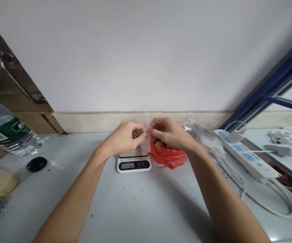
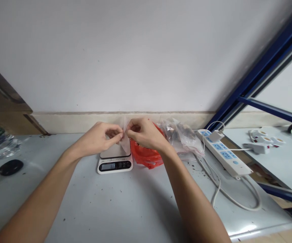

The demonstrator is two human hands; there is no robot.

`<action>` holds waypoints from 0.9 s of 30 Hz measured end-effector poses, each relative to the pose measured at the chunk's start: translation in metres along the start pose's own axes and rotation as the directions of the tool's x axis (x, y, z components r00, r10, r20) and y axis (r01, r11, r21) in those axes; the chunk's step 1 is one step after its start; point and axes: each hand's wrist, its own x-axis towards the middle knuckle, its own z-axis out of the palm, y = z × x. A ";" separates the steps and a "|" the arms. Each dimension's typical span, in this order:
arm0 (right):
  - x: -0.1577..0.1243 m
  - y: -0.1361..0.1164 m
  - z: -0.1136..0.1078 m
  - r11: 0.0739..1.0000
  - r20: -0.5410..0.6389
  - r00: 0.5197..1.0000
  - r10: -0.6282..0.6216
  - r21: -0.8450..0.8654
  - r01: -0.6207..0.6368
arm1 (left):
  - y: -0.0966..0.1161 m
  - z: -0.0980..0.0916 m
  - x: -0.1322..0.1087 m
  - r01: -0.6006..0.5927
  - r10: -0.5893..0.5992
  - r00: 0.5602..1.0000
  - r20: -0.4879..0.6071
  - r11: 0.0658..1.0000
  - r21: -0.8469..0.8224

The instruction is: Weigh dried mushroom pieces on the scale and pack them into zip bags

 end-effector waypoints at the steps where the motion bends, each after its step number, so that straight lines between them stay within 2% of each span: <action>1: 0.000 0.001 0.000 1.000 0.013 1.000 -0.003 0.012 0.003 | 0.000 0.000 0.000 0.002 -0.002 1.000 0.004 1.000 0.008; 4: 0.001 0.004 -0.001 0.999 -0.012 1.000 0.014 -0.038 -0.014 | 0.001 -0.003 -0.001 0.014 -0.014 0.999 -0.029 1.000 0.014; 6: 0.003 0.005 -0.001 0.984 -0.115 0.992 0.059 -0.162 -0.078 | 0.002 -0.006 -0.002 0.022 -0.021 0.997 -0.080 1.000 0.008; 9: 0.004 0.007 -0.002 0.915 -0.323 0.941 0.104 -0.339 -0.218 | 0.004 -0.009 -0.003 0.020 -0.018 0.990 -0.137 1.000 0.013; 11: 0.004 0.008 0.000 0.913 -0.382 0.923 0.033 -0.365 -0.184 | 0.005 -0.007 -0.003 0.012 -0.009 0.988 -0.153 1.000 0.013; 14: 0.003 0.009 0.003 0.943 -0.328 0.928 -0.177 -0.326 0.064 | 0.004 0.000 -0.001 -0.007 0.008 0.984 -0.176 1.000 0.005; 16: 0.002 0.010 0.007 0.941 -0.270 0.931 -0.245 -0.298 0.161 | 0.003 0.005 0.001 -0.026 0.027 0.981 -0.194 1.000 0.008; 20: 0.002 0.008 0.009 0.939 -0.189 0.949 -0.252 -0.284 0.193 | 0.003 0.009 0.003 -0.034 0.033 0.982 -0.185 0.999 -0.005; 23: 0.002 0.006 0.005 0.941 -0.032 0.974 -0.225 -0.266 0.209 | 0.006 0.008 0.000 -0.038 0.037 0.987 -0.156 0.999 -0.003; 25: 0.001 0.005 0.000 0.953 0.051 0.986 -0.158 -0.253 0.166 | 0.009 0.006 -0.002 -0.081 0.082 0.985 -0.153 0.997 0.010; 27: -0.001 0.005 -0.004 0.973 0.092 0.995 -0.048 -0.220 0.067 | 0.010 0.003 -0.002 -0.134 0.134 0.975 -0.178 0.991 0.014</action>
